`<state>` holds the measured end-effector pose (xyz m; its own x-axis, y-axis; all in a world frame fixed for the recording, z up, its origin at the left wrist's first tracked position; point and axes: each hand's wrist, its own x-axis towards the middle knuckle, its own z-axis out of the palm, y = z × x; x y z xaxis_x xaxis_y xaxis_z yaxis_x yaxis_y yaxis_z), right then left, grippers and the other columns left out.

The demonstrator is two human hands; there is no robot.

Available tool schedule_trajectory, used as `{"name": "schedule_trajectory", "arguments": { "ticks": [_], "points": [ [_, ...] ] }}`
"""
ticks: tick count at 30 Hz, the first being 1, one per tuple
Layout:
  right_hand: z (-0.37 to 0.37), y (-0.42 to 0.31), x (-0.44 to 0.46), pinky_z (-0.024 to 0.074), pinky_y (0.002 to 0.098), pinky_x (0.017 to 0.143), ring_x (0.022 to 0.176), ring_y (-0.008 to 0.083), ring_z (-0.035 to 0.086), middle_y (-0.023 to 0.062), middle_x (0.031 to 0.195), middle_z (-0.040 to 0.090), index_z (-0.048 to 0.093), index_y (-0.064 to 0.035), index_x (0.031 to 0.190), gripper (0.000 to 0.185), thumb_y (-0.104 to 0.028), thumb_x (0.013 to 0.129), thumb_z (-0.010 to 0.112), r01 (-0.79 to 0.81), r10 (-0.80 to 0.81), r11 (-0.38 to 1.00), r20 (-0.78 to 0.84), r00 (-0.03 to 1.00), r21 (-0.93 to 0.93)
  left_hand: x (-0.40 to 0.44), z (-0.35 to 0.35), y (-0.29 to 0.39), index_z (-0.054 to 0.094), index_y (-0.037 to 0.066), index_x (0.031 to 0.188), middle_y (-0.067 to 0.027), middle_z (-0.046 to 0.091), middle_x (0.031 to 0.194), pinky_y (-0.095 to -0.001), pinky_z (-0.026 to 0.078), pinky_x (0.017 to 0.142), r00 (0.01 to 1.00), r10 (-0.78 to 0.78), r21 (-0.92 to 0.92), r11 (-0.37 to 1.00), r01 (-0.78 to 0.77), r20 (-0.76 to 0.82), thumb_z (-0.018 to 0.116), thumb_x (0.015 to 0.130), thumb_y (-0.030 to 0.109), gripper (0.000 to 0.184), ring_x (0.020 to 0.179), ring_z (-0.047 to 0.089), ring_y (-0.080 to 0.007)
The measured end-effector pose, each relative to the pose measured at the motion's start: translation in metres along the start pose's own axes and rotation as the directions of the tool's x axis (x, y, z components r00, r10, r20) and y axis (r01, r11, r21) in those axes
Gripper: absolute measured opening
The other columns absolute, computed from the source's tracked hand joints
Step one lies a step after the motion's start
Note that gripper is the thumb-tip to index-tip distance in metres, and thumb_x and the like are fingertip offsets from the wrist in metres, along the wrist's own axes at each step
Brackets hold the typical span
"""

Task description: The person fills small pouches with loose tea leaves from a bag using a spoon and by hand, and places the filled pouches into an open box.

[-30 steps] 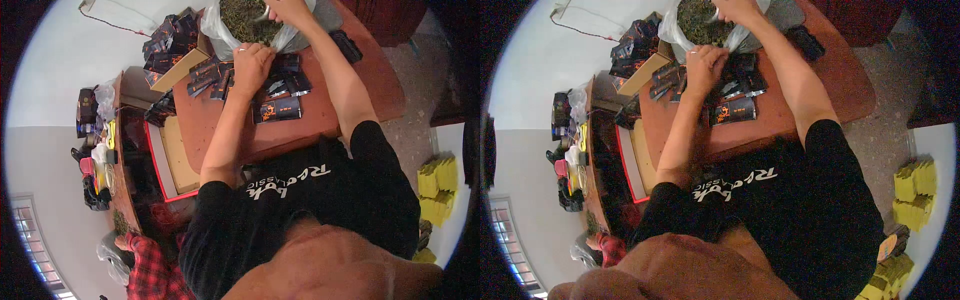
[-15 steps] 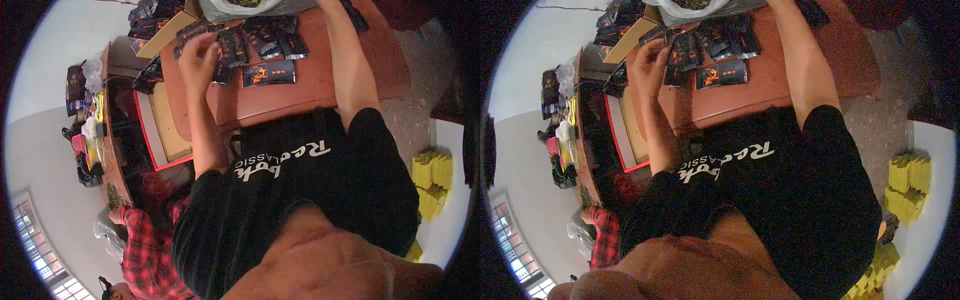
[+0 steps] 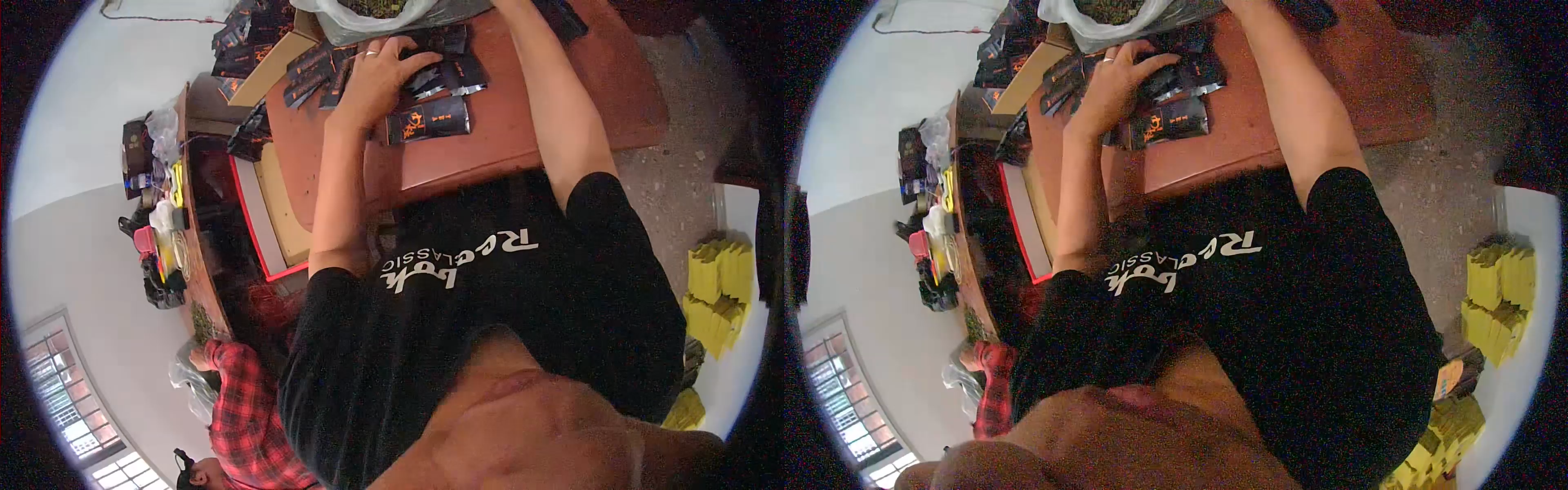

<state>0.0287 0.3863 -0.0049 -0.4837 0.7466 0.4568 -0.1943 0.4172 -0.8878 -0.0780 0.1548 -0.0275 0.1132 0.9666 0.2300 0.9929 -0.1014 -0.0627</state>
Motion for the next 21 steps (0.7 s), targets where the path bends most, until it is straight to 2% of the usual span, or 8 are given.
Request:
{"name": "schedule_trajectory", "arguments": {
  "ticks": [3,6,9,12,15,18,21],
  "points": [
    [0.003,-0.001,0.000,0.0476,0.0301,0.050,0.050,0.0136,0.059,0.0044,0.056,0.060,0.059,-0.0042,0.077,0.034,-0.031,0.097,0.058,-0.063,0.063,0.998,0.011,0.998,0.019,0.003,0.000,-0.005,0.064,0.030,0.122,-0.0103,0.057,0.122,-0.0428,0.050,0.095,0.999,-0.043,-0.065,0.997,0.044,0.022,0.059,0.079,0.001,0.052,0.109,0.058,-0.0360],
    [0.004,0.000,0.000,0.0477,0.0305,0.051,0.050,0.0134,0.059,0.0041,0.057,0.061,0.060,-0.0049,0.078,0.032,-0.030,0.097,0.057,-0.034,0.035,0.999,0.028,0.999,-0.030,0.003,0.001,-0.008,0.065,0.024,0.117,-0.0080,0.058,0.120,-0.0440,0.049,0.094,0.998,-0.063,-0.104,0.993,0.064,0.009,0.061,0.075,-0.002,0.050,0.110,0.055,-0.0345],
    [0.005,-0.004,-0.003,0.0475,0.0310,0.051,0.050,0.0133,0.059,0.0039,0.058,0.061,0.059,-0.0045,0.079,0.032,-0.030,0.098,0.057,-0.024,0.025,0.999,0.047,0.999,-0.029,0.004,-0.006,-0.009,0.064,0.021,0.116,-0.0089,0.058,0.120,-0.0435,0.047,0.097,0.996,-0.050,-0.219,0.975,0.033,-0.072,0.069,0.065,-0.004,0.057,0.111,0.055,-0.0353],
    [0.005,-0.006,-0.005,0.0473,0.0309,0.051,0.050,0.0132,0.058,0.0036,0.058,0.061,0.059,-0.0040,0.079,0.032,-0.029,0.098,0.056,-0.005,0.007,0.999,0.057,0.998,-0.038,-0.001,-0.010,-0.009,0.062,0.019,0.117,-0.0092,0.057,0.123,-0.0427,0.044,0.100,0.983,-0.107,-0.423,0.906,0.033,-0.152,0.078,0.058,-0.001,0.064,0.112,0.053,-0.0359],
    [0.007,-0.012,-0.008,0.0467,0.0310,0.051,0.051,0.0134,0.058,0.0035,0.058,0.060,0.059,-0.0035,0.079,0.032,-0.029,0.098,0.056,-0.014,0.019,0.995,0.054,0.998,-0.097,-0.004,-0.015,-0.010,0.060,0.010,0.121,-0.0099,0.058,0.123,-0.0392,0.039,0.105,0.972,-0.120,-0.458,0.889,0.014,-0.204,0.083,0.060,0.003,0.066,0.121,0.051,-0.0304],
    [0.009,-0.011,-0.009,0.0463,0.0309,0.051,0.051,0.0132,0.057,0.0033,0.058,0.060,0.059,-0.0033,0.078,0.033,-0.029,0.099,0.055,0.029,-0.023,0.993,0.052,0.998,-0.113,-0.013,-0.015,-0.012,0.056,0.007,0.124,-0.0099,0.058,0.124,-0.0372,0.040,0.105,0.955,-0.171,-0.538,0.843,0.013,-0.243,0.086,0.063,0.005,0.067,0.118,0.053,-0.0267],
    [0.011,-0.012,-0.009,0.0464,0.0308,0.052,0.052,0.0129,0.057,0.0033,0.059,0.059,0.058,-0.0028,0.078,0.034,-0.029,0.099,0.055,-0.005,0.010,0.996,0.056,0.998,-0.089,-0.024,-0.007,-0.012,0.052,0.006,0.126,-0.0082,0.057,0.124,-0.0355,0.042,0.102,0.923,-0.345,-0.810,0.583,0.066,-0.173,0.088,0.067,0.006,0.069,0.112,0.055,-0.0222]
  ]
}}
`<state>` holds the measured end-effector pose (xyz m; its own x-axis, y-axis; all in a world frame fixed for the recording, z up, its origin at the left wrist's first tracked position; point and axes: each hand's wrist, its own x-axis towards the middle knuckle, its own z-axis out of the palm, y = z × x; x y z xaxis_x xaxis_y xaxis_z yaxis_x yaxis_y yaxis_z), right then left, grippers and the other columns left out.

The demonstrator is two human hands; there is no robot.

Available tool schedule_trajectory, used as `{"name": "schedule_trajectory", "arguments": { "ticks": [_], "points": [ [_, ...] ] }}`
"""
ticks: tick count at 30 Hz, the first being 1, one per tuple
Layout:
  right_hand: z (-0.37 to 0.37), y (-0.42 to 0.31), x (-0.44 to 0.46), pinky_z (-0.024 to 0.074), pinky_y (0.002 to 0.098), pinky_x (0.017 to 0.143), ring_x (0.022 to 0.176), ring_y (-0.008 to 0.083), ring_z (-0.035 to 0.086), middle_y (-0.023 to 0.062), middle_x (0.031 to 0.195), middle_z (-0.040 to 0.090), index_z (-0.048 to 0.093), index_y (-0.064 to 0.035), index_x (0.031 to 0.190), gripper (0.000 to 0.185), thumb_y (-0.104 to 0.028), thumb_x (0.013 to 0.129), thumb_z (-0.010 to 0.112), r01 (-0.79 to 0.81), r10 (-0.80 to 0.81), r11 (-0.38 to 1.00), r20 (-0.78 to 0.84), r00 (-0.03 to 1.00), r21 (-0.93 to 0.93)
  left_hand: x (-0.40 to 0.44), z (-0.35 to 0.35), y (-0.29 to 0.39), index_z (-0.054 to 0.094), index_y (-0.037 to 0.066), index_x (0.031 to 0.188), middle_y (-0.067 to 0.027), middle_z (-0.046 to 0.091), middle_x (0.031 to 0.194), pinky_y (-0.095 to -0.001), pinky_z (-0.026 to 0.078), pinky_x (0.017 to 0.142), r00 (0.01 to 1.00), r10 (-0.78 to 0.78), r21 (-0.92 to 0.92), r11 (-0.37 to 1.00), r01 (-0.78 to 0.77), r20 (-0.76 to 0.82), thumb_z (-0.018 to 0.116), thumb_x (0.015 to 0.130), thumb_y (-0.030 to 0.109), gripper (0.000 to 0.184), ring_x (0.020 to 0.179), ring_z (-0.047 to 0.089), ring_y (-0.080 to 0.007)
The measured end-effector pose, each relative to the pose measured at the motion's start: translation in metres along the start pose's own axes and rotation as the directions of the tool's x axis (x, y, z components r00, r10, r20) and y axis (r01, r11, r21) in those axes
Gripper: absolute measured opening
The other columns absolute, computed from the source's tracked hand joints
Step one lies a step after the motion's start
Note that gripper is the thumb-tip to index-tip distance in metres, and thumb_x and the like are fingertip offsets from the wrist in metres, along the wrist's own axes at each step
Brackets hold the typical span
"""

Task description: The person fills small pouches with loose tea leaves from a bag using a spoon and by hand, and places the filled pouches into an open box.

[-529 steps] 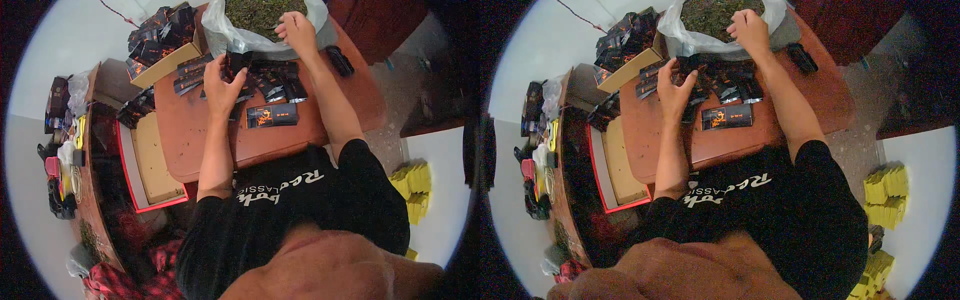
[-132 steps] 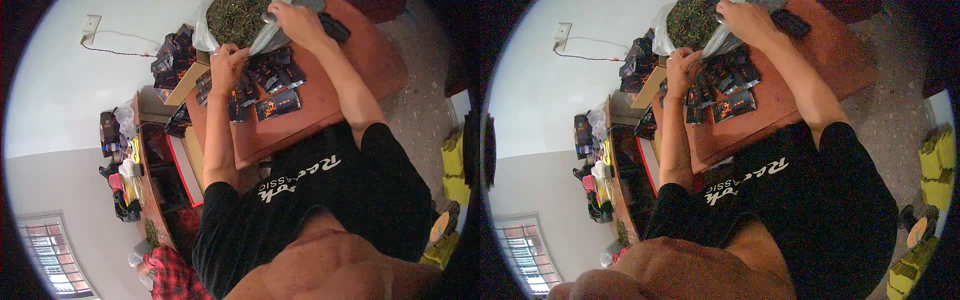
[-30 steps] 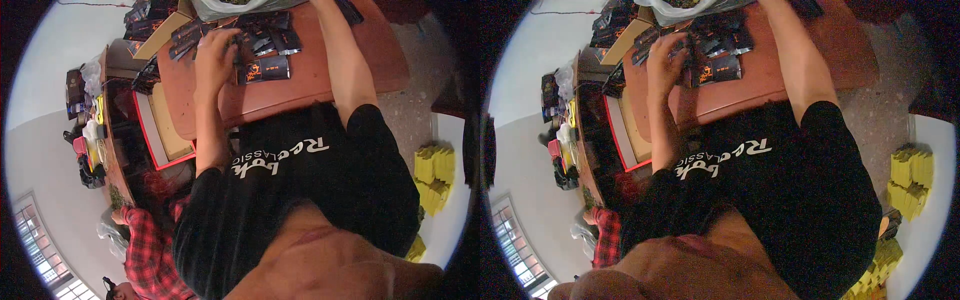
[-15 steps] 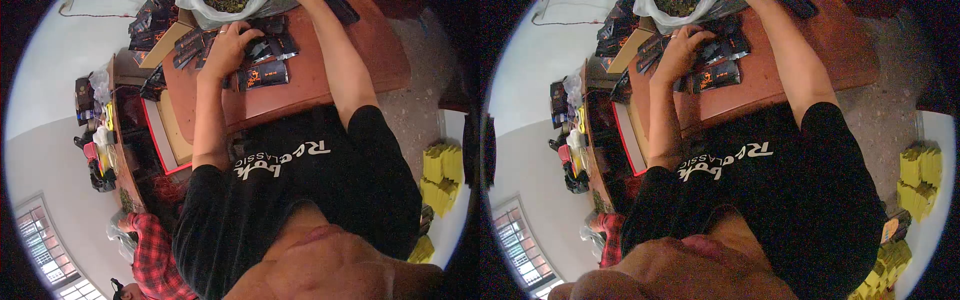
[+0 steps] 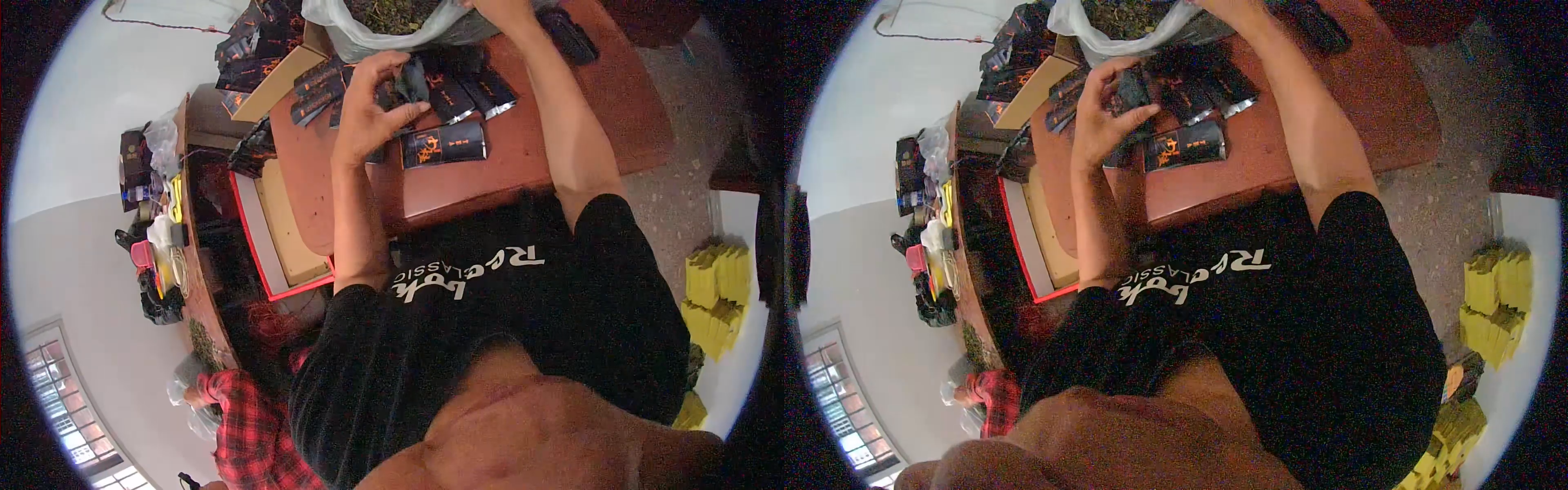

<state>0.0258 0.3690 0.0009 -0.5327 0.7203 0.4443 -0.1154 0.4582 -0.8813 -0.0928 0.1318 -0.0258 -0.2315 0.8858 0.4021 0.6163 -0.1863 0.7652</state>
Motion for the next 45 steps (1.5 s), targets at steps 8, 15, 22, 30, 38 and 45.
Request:
{"name": "schedule_trajectory", "arguments": {
  "ticks": [8,15,22,30,38,45],
  "points": [
    [-0.001,-0.008,-0.003,0.0470,0.0303,0.053,0.053,0.0129,0.058,0.0045,0.060,0.060,0.058,-0.0020,0.078,0.035,-0.030,0.099,0.055,0.018,-0.018,1.000,-0.005,1.000,-0.004,-0.005,-0.007,0.012,0.048,0.008,0.125,-0.0050,0.054,0.115,-0.0288,0.052,0.084,0.980,-0.001,-0.119,0.993,-0.023,-0.200,0.085,0.071,0.000,0.066,0.104,0.056,-0.0156],
    [-0.003,-0.019,-0.005,0.0475,0.0327,0.055,0.055,0.0162,0.060,0.0070,0.061,0.061,0.058,-0.0013,0.080,0.033,-0.028,0.099,0.054,0.095,-0.096,0.993,-0.012,0.995,-0.077,0.005,-0.006,0.019,0.047,0.009,0.128,-0.0044,0.052,0.120,-0.0308,0.052,0.090,0.961,-0.028,-0.197,0.980,-0.028,-0.276,0.081,0.074,-0.003,0.066,0.108,0.055,-0.0168],
    [-0.007,-0.026,-0.002,0.0481,0.0391,0.060,0.062,0.0323,0.062,0.0155,0.068,0.061,0.055,-0.0004,0.085,0.029,-0.025,0.099,0.050,0.212,-0.213,0.901,0.041,0.976,-0.379,0.011,-0.009,0.019,0.048,0.005,0.128,-0.0058,0.056,0.122,-0.0311,0.050,0.093,0.932,-0.141,-0.154,0.984,0.094,-0.333,0.084,0.072,0.001,0.067,0.110,0.056,-0.0164],
    [0.034,0.022,0.020,0.0506,0.0380,0.056,0.059,0.0279,0.061,0.0141,0.070,0.064,0.057,-0.0019,0.092,0.028,-0.028,0.098,0.049,0.222,-0.254,0.710,0.050,0.966,-0.669,0.030,-0.026,0.023,0.054,0.004,0.120,-0.0053,0.052,0.113,-0.0330,0.055,0.088,0.895,-0.285,-0.150,0.957,0.247,-0.343,0.086,0.068,0.004,0.061,0.106,0.055,-0.0181],
    [0.026,0.010,0.010,0.0511,0.0312,0.062,0.064,0.0142,0.064,0.0070,0.073,0.069,0.064,-0.0058,0.101,0.030,-0.029,0.096,0.046,-0.072,0.070,0.995,-0.046,0.997,-0.064,0.047,-0.032,0.014,0.061,0.002,0.119,-0.0074,0.057,0.111,-0.0350,0.049,0.089,0.907,-0.205,0.001,0.975,0.221,-0.369,0.089,0.067,0.016,0.061,0.109,0.055,-0.0217],
    [0.014,0.026,0.028,0.0484,0.0290,0.058,0.063,0.0114,0.061,0.0058,0.070,0.066,0.064,-0.0066,0.102,0.028,-0.028,0.096,0.048,-0.073,0.076,0.990,-0.022,0.997,0.124,0.060,-0.033,0.005,0.061,0.001,0.120,-0.0125,0.059,0.116,-0.0360,0.048,0.093,0.900,-0.074,0.327,0.916,0.232,-0.430,0.089,0.065,0.017,0.063,0.107,0.060,-0.0241]
  ]
}}
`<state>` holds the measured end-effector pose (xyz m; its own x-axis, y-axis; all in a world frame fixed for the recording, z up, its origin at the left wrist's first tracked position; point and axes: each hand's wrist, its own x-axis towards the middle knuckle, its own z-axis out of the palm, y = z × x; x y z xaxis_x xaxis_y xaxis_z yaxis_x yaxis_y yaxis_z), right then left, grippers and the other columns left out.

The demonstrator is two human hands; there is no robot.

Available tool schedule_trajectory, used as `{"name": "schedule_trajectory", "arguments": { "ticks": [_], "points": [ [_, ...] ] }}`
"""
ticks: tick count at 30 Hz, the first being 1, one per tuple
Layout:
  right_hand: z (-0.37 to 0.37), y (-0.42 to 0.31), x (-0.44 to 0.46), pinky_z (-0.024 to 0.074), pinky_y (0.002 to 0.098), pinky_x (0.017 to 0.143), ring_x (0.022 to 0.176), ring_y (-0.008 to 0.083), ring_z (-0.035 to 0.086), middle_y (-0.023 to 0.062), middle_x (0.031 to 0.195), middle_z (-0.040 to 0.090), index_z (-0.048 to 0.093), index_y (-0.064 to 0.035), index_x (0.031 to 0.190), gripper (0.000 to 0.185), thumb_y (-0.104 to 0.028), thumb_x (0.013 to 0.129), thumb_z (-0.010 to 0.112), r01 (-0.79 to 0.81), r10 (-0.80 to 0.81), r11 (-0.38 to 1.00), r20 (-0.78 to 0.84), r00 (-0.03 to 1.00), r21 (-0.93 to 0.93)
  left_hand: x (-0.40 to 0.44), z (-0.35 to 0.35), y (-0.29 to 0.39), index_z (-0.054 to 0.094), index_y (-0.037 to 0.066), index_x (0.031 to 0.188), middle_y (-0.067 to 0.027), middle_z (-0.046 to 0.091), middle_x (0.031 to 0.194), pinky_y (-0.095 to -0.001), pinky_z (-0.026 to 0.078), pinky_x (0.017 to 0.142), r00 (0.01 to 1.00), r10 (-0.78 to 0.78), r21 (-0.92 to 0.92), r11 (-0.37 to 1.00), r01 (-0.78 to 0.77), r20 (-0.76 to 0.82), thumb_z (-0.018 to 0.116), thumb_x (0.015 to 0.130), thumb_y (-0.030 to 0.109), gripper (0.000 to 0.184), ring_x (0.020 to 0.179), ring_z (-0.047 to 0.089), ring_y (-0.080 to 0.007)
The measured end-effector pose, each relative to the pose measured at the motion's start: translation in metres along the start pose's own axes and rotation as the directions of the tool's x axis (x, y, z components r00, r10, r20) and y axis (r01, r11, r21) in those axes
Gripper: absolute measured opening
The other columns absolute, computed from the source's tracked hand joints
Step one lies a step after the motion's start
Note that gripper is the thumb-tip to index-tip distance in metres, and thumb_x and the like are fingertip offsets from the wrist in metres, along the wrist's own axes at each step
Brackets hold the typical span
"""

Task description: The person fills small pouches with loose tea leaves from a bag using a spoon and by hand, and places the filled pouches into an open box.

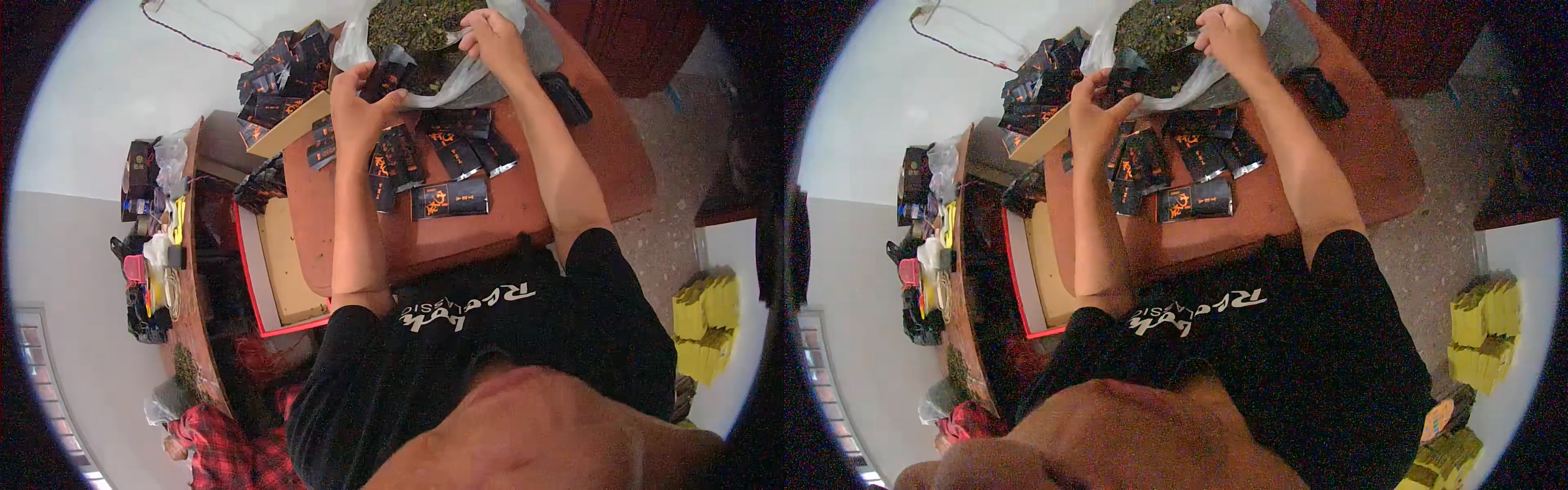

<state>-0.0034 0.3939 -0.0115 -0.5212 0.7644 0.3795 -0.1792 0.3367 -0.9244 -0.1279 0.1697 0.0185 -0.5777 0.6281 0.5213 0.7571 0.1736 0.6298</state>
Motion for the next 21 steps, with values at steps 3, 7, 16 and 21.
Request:
{"name": "schedule_trajectory", "arguments": {
  "ticks": [3,7,16,21],
  "points": [
    [-0.006,-0.016,0.005,0.0477,0.0295,0.055,0.059,0.0140,0.059,0.0075,0.069,0.064,0.061,-0.0046,0.100,0.027,-0.027,0.098,0.047,-0.092,0.089,0.992,0.035,0.995,0.084,0.005,0.003,0.001,0.062,0.001,0.117,-0.0130,0.060,0.113,-0.0362,0.048,0.093,0.999,0.030,0.093,0.995,-0.028,-0.021,0.090,0.063,0.018,0.063,0.105,0.060,-0.0264],
    [-0.005,-0.039,0.005,0.0448,0.0283,0.048,0.050,0.0127,0.053,0.0065,0.065,0.061,0.056,-0.0035,0.097,0.027,-0.027,0.101,0.042,-0.099,0.087,0.985,0.090,0.992,0.139,0.008,0.010,-0.008,0.065,0.003,0.111,-0.0148,0.062,0.108,-0.0407,0.049,0.089,0.993,0.086,0.121,0.990,-0.076,-0.077,0.089,0.060,0.019,0.059,0.101,0.060,-0.0328],
    [0.008,-0.065,-0.004,0.0469,0.0317,0.053,0.055,0.0160,0.057,0.0071,0.066,0.062,0.058,-0.0012,0.097,0.028,-0.026,0.099,0.045,-0.019,0.030,0.998,0.166,0.986,-0.067,0.007,0.011,-0.003,0.065,0.003,0.113,-0.0158,0.061,0.109,-0.0417,0.049,0.090,0.998,0.051,0.147,0.988,-0.044,-0.039,0.088,0.062,0.022,0.059,0.103,0.059,-0.0335],
    [0.021,-0.068,-0.018,0.0534,0.0501,0.074,0.078,0.0406,0.067,0.0192,0.086,0.069,0.062,-0.0093,0.102,0.021,-0.023,0.094,0.049,0.480,-0.391,0.770,0.284,0.875,-0.420,0.005,0.014,-0.007,0.064,0.002,0.113,-0.0156,0.061,0.108,-0.0411,0.050,0.089,0.998,0.052,0.064,0.997,-0.051,-0.026,0.085,0.064,0.022,0.057,0.100,0.060,-0.0326]
  ]
}}
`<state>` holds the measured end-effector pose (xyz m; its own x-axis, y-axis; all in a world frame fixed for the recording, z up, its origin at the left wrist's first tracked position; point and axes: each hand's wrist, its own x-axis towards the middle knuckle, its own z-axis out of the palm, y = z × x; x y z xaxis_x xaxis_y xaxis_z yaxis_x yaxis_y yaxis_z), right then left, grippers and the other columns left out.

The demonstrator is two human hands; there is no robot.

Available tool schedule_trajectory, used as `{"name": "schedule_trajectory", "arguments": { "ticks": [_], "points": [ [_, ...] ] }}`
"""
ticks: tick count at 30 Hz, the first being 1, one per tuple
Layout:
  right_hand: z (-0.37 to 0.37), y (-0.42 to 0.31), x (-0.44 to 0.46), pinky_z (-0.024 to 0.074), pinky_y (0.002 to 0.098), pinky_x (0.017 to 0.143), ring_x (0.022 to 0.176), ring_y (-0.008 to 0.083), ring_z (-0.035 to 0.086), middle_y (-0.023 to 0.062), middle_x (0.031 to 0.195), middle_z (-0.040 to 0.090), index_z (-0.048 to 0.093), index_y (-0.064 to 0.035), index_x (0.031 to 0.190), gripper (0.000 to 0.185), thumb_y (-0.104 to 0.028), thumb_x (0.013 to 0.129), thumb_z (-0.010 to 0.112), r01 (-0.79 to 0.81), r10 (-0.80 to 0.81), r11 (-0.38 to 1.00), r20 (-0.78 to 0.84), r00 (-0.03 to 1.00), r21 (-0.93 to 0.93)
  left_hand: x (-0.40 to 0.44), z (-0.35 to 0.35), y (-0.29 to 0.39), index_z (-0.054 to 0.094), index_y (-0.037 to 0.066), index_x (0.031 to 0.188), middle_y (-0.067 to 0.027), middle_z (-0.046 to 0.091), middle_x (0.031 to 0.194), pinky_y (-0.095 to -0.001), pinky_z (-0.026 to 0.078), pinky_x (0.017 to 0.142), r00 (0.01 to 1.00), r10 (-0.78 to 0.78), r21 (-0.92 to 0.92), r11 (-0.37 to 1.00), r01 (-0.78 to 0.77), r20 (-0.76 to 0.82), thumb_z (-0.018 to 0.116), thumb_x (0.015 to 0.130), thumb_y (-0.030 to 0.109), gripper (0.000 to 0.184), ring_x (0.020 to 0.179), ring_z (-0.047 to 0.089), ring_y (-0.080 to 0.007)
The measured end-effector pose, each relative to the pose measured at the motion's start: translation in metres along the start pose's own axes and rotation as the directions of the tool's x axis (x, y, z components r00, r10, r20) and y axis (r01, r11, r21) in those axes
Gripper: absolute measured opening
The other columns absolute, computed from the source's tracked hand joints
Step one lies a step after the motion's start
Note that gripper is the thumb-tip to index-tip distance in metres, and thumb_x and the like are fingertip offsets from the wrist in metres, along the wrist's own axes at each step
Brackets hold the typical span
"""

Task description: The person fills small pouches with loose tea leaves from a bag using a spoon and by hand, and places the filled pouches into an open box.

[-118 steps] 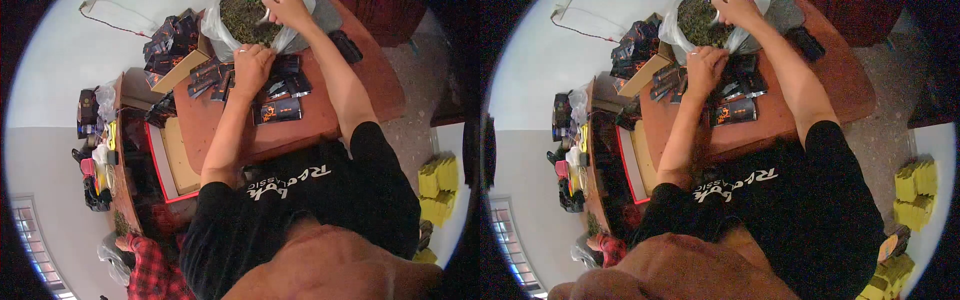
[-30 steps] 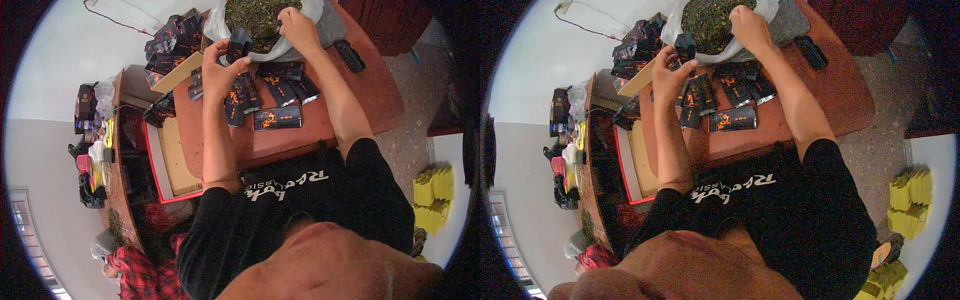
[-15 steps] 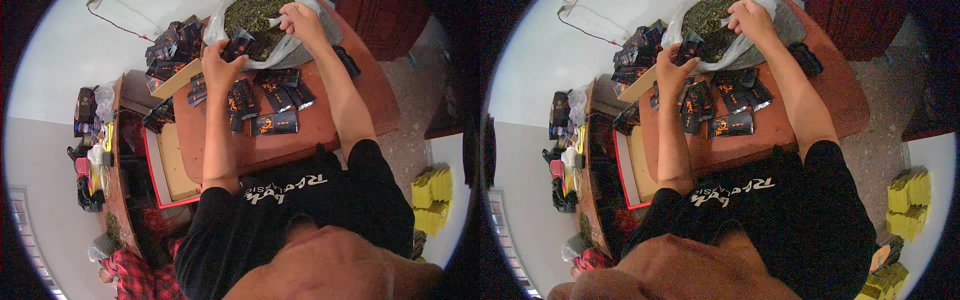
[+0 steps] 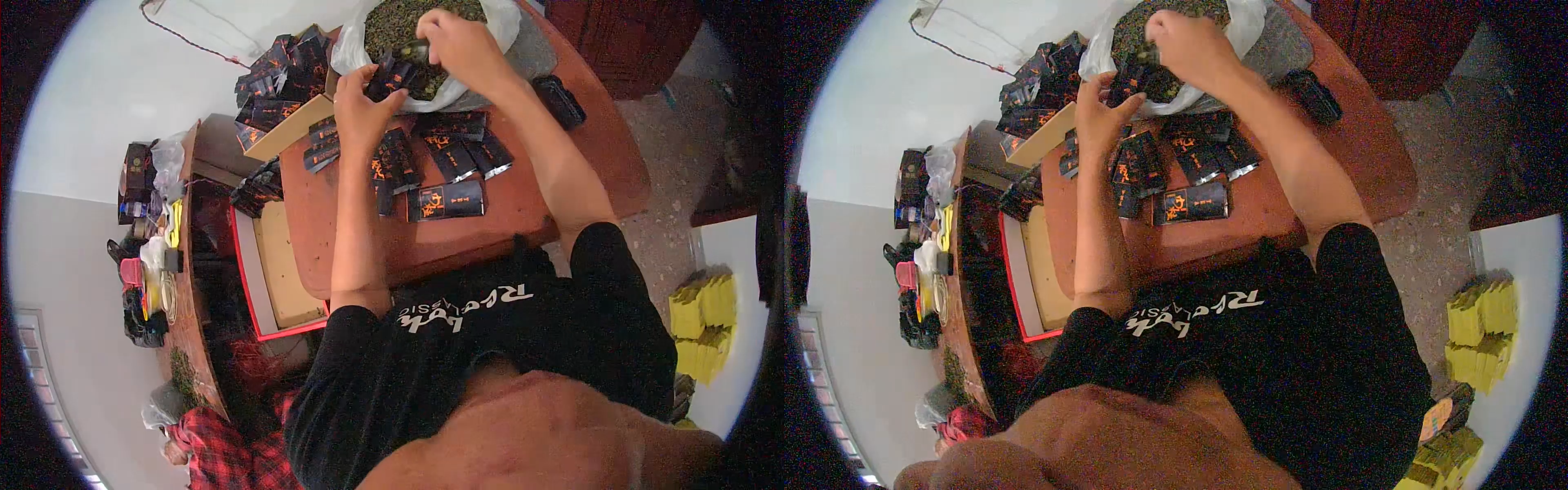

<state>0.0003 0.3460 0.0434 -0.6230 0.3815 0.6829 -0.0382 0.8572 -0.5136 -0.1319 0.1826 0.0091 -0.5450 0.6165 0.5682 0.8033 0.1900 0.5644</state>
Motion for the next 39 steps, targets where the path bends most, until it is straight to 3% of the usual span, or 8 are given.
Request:
{"name": "schedule_trajectory", "arguments": {
  "ticks": [2,9,12,20,23,27,30,39],
  "points": [
    [0.006,-0.004,0.000,0.0536,0.0507,0.072,0.077,0.0407,0.067,0.0186,0.085,0.068,0.061,-0.0100,0.105,0.020,-0.022,0.094,0.049,0.151,-0.147,0.978,0.036,0.988,-0.147,-0.002,0.004,-0.002,0.064,0.002,0.113,-0.0154,0.060,0.107,-0.0411,0.050,0.088,1.000,-0.004,-0.004,1.000,0.004,-0.014,0.084,0.065,0.022,0.055,0.099,0.060,-0.0322],
    [-0.003,-0.018,-0.003,0.0544,0.0480,0.070,0.076,0.0372,0.068,0.0192,0.076,0.068,0.061,-0.0047,0.095,0.024,-0.024,0.095,0.048,0.347,-0.349,0.929,0.009,0.937,-0.130,-0.009,0.002,-0.005,0.064,-0.001,0.111,-0.0162,0.059,0.107,-0.0408,0.049,0.089,0.997,-0.076,-0.041,0.996,0.076,-0.003,0.082,0.066,0.022,0.054,0.099,0.060,-0.0319],
    [-0.026,-0.027,0.002,0.0497,0.0372,0.059,0.061,0.0221,0.064,0.0121,0.067,0.064,0.059,0.0022,0.098,0.028,-0.022,0.098,0.046,0.056,-0.049,0.991,-0.065,0.997,0.123,-0.013,0.004,-0.011,0.063,-0.002,0.111,-0.0164,0.059,0.107,-0.0403,0.049,0.090,0.994,-0.104,-0.102,0.990,0.100,-0.033,0.081,0.066,0.022,0.054,0.100,0.060,-0.0318],
    [-0.030,0.006,-0.003,0.0533,0.0333,0.060,0.058,0.0200,0.065,0.0097,0.066,0.066,0.059,-0.0017,0.089,0.027,-0.025,0.098,0.048,-0.436,0.405,0.897,0.274,0.873,0.065,-0.022,-0.004,-0.010,0.063,-0.003,0.113,-0.0153,0.060,0.109,-0.0385,0.048,0.092,0.990,-0.131,-0.137,0.983,0.123,-0.053,0.082,0.067,0.020,0.055,0.100,0.060,-0.0285],
    [-0.012,0.012,-0.010,0.0519,0.0318,0.056,0.054,0.0183,0.063,0.0093,0.063,0.066,0.057,-0.0020,0.084,0.034,-0.031,0.098,0.047,-0.387,0.361,0.922,0.306,0.881,0.028,-0.023,-0.004,-0.013,0.062,-0.003,0.113,-0.0149,0.060,0.110,-0.0380,0.048,0.091,0.988,-0.148,-0.150,0.979,0.139,-0.052,0.083,0.068,0.020,0.055,0.100,0.060,-0.0277],
    [0.031,0.033,-0.015,0.0528,0.0331,0.059,0.057,0.0177,0.065,0.0089,0.067,0.068,0.059,-0.0017,0.089,0.033,-0.031,0.098,0.046,-0.307,0.304,0.952,0.085,0.949,0.019,-0.024,-0.002,-0.015,0.062,-0.002,0.113,-0.0143,0.060,0.108,-0.0377,0.048,0.090,0.989,-0.144,-0.139,0.981,0.137,-0.043,0.083,0.068,0.020,0.055,0.100,0.060,-0.0276],
    [0.040,0.025,-0.020,0.0539,0.0438,0.073,0.066,0.0318,0.069,0.0148,0.067,0.069,0.063,-0.0014,0.091,0.032,-0.029,0.095,0.049,-0.380,0.388,0.903,-0.004,0.921,0.202,-0.023,-0.004,-0.007,0.062,-0.002,0.113,-0.0144,0.059,0.105,-0.0383,0.048,0.089,0.993,-0.109,-0.057,0.993,0.107,-0.048,0.083,0.068,0.021,0.054,0.098,0.059,-0.0290],
    [0.022,0.031,-0.020,0.0501,0.0268,0.055,0.062,0.0127,0.065,0.0083,0.075,0.071,0.062,-0.0048,0.101,0.028,-0.028,0.095,0.047,-0.487,0.519,0.778,0.032,0.854,0.397,-0.017,0.003,-0.010,0.062,-0.001,0.113,-0.0162,0.060,0.106,-0.0408,0.048,0.090,0.998,-0.037,0.042,0.998,0.039,-0.044,0.082,0.068,0.023,0.054,0.100,0.059,-0.0325]
  ]
}}
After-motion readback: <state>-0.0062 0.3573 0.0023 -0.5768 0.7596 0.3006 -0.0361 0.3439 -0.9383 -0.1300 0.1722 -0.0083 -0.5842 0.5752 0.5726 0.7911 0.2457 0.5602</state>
